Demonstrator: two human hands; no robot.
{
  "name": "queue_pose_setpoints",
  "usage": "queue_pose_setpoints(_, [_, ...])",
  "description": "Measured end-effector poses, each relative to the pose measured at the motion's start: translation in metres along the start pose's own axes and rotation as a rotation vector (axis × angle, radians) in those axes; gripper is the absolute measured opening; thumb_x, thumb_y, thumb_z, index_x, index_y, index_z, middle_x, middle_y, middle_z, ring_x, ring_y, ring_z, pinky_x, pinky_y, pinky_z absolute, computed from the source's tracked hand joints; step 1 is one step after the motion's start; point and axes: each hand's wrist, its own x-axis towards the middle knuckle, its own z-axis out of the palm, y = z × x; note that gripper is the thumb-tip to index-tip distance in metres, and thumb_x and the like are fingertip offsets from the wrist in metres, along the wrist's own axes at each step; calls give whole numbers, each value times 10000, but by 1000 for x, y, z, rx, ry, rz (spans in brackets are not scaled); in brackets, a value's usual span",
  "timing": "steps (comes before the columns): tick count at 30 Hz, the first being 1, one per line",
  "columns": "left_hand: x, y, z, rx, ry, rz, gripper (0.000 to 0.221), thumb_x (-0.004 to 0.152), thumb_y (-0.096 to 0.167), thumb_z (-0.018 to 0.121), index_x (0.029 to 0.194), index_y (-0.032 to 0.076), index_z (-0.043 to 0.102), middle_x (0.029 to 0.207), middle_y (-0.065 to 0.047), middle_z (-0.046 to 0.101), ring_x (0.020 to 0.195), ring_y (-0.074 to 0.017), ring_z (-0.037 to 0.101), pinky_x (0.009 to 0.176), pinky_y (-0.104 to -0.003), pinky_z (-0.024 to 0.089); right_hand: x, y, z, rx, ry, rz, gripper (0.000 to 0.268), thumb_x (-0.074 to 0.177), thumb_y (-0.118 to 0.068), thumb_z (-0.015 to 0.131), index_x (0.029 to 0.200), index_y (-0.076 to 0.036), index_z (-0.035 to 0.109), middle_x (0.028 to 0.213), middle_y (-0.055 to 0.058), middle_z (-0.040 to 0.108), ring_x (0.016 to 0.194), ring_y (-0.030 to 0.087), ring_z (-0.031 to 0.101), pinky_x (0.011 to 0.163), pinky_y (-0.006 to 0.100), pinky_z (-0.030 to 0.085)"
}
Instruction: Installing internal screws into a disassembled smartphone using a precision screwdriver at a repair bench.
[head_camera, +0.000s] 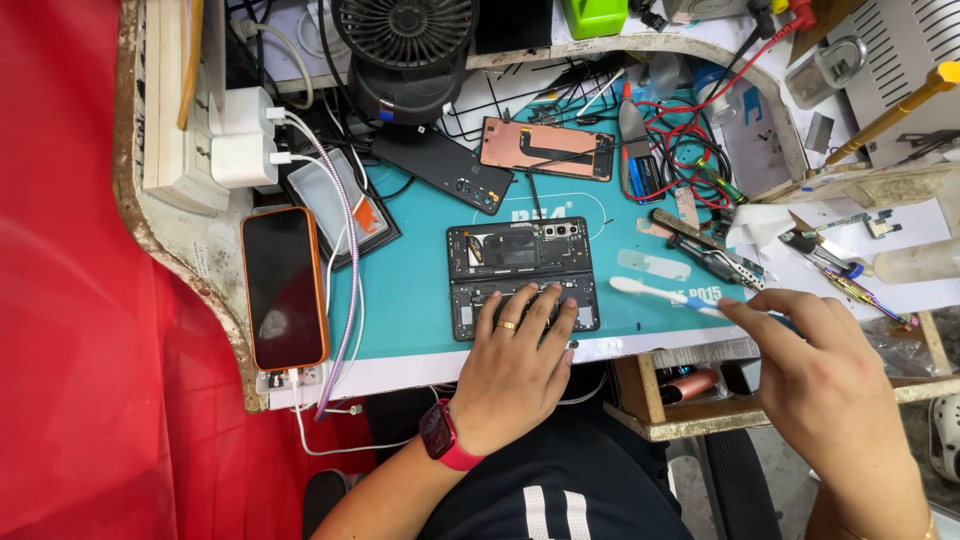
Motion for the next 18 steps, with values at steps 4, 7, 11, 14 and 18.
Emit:
queue_pose_setpoints(4, [-1,0,0,-4,16,5,432,1017,256,545,1392,46,588,1441,-174,574,1337,-376,517,1098,-587,378,8,-5,14,91,-31,-23,487,899,149,534,1299,-85,681,1188,146,637,944,360,584,884,452,485])
queue_pose_setpoints(7, [-2,-1,-1,-12,16,2,432,1015,251,551,1392,46,591,1454,-182,563,1349,-374,510,1115,-591,373,10,-3,24,-28,48,-7,411,949,165,582,1253,-67,730,1142,136,650,841,345,553,804,452,493])
queue_pose_setpoints(11, [-1,-9,-10,-18,32,-46,439,1013,262,534,1389,42,582,1461,-179,564,1342,-369,515,1111,-597,370,3,8,24,-21,202,57,392,1020,201,569,1304,7,758,1220,206,672,1068,387,622,991,461,517])
queue_pose_setpoints(14, [11,-23,-19,49,17,-94,491,1015,292,498,1442,53,537,1499,-157,542,1383,-370,480,1127,-594,354,3,14,25,-35,197,96,417,1008,187,574,1335,3,756,1223,210,665,1081,389,625,968,462,525])
queue_pose_setpoints(18, [17,-46,-12,181,-88,-100,639,1026,446,480,1553,90,421,1612,-101,430,1493,-341,366,1184,-584,280,8,10,28,-32,157,119,405,1014,136,595,1348,-31,753,1202,187,654,1071,374,647,899,452,540])
